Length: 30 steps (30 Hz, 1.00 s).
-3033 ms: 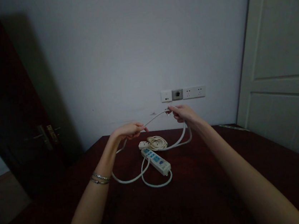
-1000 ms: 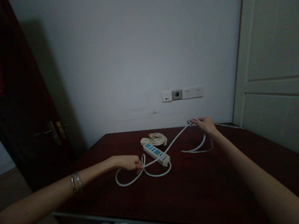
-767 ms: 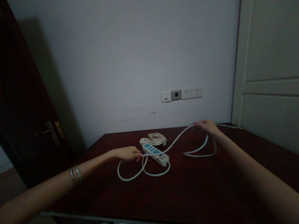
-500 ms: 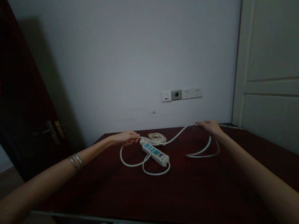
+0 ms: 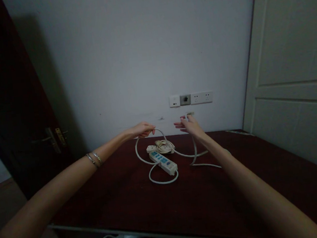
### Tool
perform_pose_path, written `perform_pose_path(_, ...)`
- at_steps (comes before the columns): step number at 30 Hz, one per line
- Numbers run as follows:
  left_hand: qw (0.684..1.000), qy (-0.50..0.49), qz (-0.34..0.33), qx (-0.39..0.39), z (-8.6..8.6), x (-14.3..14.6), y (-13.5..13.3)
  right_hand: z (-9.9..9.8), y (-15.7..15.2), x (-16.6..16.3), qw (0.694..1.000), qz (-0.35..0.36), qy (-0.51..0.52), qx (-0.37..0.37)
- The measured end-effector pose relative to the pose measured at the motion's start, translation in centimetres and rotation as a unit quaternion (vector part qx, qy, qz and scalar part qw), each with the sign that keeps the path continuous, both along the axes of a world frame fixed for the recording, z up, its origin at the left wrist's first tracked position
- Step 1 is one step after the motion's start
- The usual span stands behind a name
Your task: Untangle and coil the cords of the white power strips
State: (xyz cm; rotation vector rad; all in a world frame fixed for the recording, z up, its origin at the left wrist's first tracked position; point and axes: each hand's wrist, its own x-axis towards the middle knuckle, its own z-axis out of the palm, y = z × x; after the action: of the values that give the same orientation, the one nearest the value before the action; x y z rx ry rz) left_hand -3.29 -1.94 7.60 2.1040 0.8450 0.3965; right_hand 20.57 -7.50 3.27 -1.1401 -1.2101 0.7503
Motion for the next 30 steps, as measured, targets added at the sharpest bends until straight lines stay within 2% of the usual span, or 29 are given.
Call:
perform_pose_path(2,0.999,0.004,-0.011,0.051,0.3,1.6,-0.3,0.3,0.0,-2.9,0.998,0.052,0.026,0.003)
perform_pose_path(4,0.991,0.018,0.003,0.131,0.6,2.9,-0.2,0.6,0.1,-5.2,0.997,0.066,0.036,0.002)
perform_pose_path(6,0.975,0.013,0.059,0.212,1.0,3.6,0.3,0.7,0.3,-6.7,0.996,0.075,0.049,0.002)
perform_pose_path(8,0.958,-0.016,0.126,0.256,1.2,3.9,0.8,0.7,0.6,-7.7,0.995,0.073,0.062,0.006)
perform_pose_path(12,0.936,-0.087,0.214,0.267,0.2,3.5,1.0,0.6,1.2,-8.8,0.996,0.049,0.078,0.021)
perform_pose_path(15,0.912,-0.141,0.275,0.271,-1.9,3.1,-0.1,0.6,1.1,-9.2,0.995,0.030,0.089,0.034)
perform_pose_path(17,0.904,-0.188,0.294,0.245,-3.6,2.8,-1.1,0.9,0.9,-9.0,0.994,0.019,0.102,0.042)
perform_pose_path(18,0.909,-0.238,0.284,0.190,-4.4,2.7,-1.6,1.1,0.8,-8.7,0.993,0.013,0.111,0.046)
perform_pose_path(20,0.929,-0.304,0.205,0.052,-5.9,2.4,-2.6,1.4,0.5,-7.8,0.991,0.003,0.127,0.049)
perform_pose_path(22,0.934,-0.343,0.068,-0.076,-7.2,2.0,-3.5,1.8,0.4,-6.5,0.989,-0.002,0.140,0.048)
perform_pose_path(24,0.915,-0.369,-0.054,-0.155,-8.2,1.7,-4.1,1.9,0.2,-5.1,0.988,-0.004,0.146,0.044)
perform_pose_path(25,0.906,-0.373,-0.096,-0.177,-8.7,1.4,-4.3,1.9,0.2,-4.5,0.988,-0.006,0.146,0.040)
perform_pose_path(27,0.907,-0.353,-0.134,-0.188,-9.3,0.8,-4.2,1.6,0.0,-3.4,0.990,-0.007,0.136,0.027)
perform_pose_path(30,0.945,-0.262,-0.131,-0.146,-9.4,-0.4,-3.3,0.8,-0.3,-2.4,0.995,0.011,0.096,-0.006)
